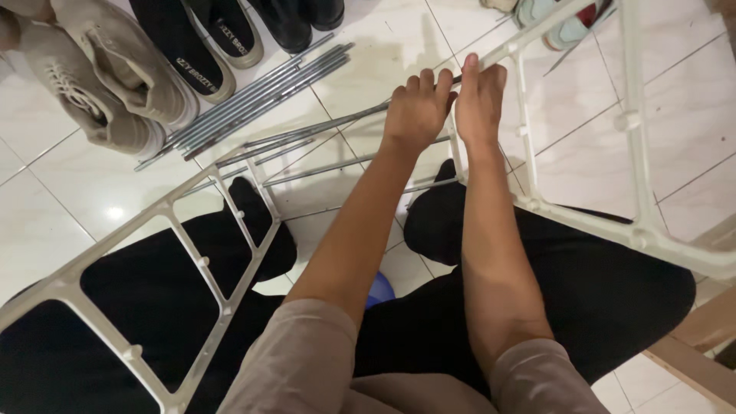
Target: The person assembles a white plastic shoe rack by inserting metal rods into the frame slots. They sit on the floor and repeatedly pick up rods, align them with the frame, and push them into place to form the shelves.
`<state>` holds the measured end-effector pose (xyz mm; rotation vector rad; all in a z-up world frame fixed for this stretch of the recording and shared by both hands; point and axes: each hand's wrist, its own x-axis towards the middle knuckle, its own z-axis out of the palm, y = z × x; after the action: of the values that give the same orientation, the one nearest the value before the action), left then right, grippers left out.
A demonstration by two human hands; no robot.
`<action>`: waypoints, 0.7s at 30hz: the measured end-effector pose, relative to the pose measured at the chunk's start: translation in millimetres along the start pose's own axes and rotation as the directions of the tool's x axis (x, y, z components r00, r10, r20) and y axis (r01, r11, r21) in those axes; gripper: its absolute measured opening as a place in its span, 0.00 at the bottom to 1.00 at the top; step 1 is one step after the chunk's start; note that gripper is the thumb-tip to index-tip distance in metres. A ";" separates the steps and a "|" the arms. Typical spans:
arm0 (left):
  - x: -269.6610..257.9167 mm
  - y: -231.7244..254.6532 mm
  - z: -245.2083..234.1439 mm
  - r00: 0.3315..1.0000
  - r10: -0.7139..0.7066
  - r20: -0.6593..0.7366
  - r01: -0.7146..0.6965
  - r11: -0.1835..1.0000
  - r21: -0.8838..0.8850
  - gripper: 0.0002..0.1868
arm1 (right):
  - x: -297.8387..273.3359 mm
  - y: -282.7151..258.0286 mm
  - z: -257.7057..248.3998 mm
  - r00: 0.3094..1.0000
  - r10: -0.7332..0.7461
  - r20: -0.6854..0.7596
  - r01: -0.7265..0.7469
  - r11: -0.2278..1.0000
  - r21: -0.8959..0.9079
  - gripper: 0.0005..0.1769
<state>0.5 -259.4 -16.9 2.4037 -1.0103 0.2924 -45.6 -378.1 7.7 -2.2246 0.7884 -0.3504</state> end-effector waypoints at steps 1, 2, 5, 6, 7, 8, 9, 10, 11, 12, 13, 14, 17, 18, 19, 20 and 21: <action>1.1 0.7 3.9 1.000 0.001 -0.002 -0.001 1.000 0.002 0.16 | -0.8 -0.1 -2.8 0.999 0.032 0.016 -0.032 0.999 0.012 0.39; 4.1 1.0 8.1 1.000 0.002 -0.005 -0.002 1.000 0.004 0.15 | -2.2 -0.6 -6.5 0.998 0.052 0.018 -0.053 0.997 0.062 0.38; 13.7 -1.7 14.6 1.000 0.029 0.003 -0.029 0.999 -0.020 0.14 | 2.2 -8.0 -15.9 0.996 0.082 0.022 -0.085 0.966 0.244 0.38; 15.0 -2.5 14.8 0.999 0.042 0.011 -0.042 0.999 -0.035 0.15 | 4.1 -10.5 -19.5 0.996 0.082 0.023 -0.085 0.944 0.318 0.38; 15.4 -3.2 14.3 0.998 0.051 0.037 -0.048 0.997 -0.066 0.15 | 5.5 -13.3 -21.6 0.996 0.083 0.026 -0.086 0.917 0.390 0.37; 16.0 -3.8 13.9 0.996 0.059 0.063 -0.053 0.994 -0.097 0.16 | 6.8 -16.1 -22.6 0.996 0.081 0.022 -0.083 0.904 0.419 0.37; 16.3 -3.8 14.0 0.994 0.070 0.089 -0.058 0.990 -0.129 0.17 | 8.0 -18.1 -24.0 0.997 0.080 0.017 -0.079 0.891 0.447 0.37; 16.0 -3.8 14.5 0.990 0.103 0.093 -0.090 0.987 -0.134 0.16 | 9.0 -19.6 -25.2 0.997 0.079 0.012 -0.075 0.877 0.475 0.38; 14.5 -4.2 15.1 0.986 0.137 0.099 -0.123 0.983 -0.138 0.16 | 8.0 -20.1 -25.3 0.996 0.087 -0.002 -0.076 0.880 0.468 0.37; 13.0 -4.7 16.1 0.980 0.171 0.104 -0.156 0.977 -0.143 0.16 | 5.9 -19.7 -24.7 0.995 0.095 -0.016 -0.077 0.884 0.462 0.36; 10.8 -5.8 16.9 0.970 0.180 0.162 -0.152 0.973 -0.172 0.16 | 3.6 -17.7 -24.7 0.994 0.105 -0.029 -0.080 0.888 0.453 0.35; 9.6 -9.4 16.7 0.957 0.189 0.219 -0.146 0.969 -0.200 0.16 | 0.3 -15.3 -23.3 0.998 0.061 -0.029 -0.038 0.868 0.495 0.36; 29.9 -23.8 9.3 0.839 0.240 0.489 -0.009 0.904 -0.428 0.21 | -10.9 -9.9 -18.9 0.997 -0.068 -0.049 0.083 0.803 0.590 0.37; 34.5 -27.2 0.0 0.766 0.272 0.582 0.079 0.859 -0.506 0.23 | -17.6 -9.8 -19.1 0.993 -0.106 -0.058 0.119 0.787 0.605 0.37; 37.7 -31.9 -13.1 0.653 0.211 0.727 0.315 0.798 -0.514 0.24 | -20.4 -11.5 -19.4 0.986 -0.150 -0.069 0.160 0.768 0.620 0.36; 42.1 -40.2 -28.0 0.504 0.179 0.845 0.534 0.704 -0.468 0.25 | -22.4 -14.1 -20.1 0.972 -0.226 -0.066 0.209 0.700 0.683 0.35; 46.1 -47.3 -41.3 0.332 0.181 0.926 0.719 0.588 -0.372 0.26 | -23.7 -17.1 -20.6 0.951 -0.300 -0.074 0.254 0.623 0.740 0.34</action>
<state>66.5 -237.2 18.0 1.6682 -0.7139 -1.5696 -66.1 -365.4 34.0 -1.5350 0.1740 -0.6303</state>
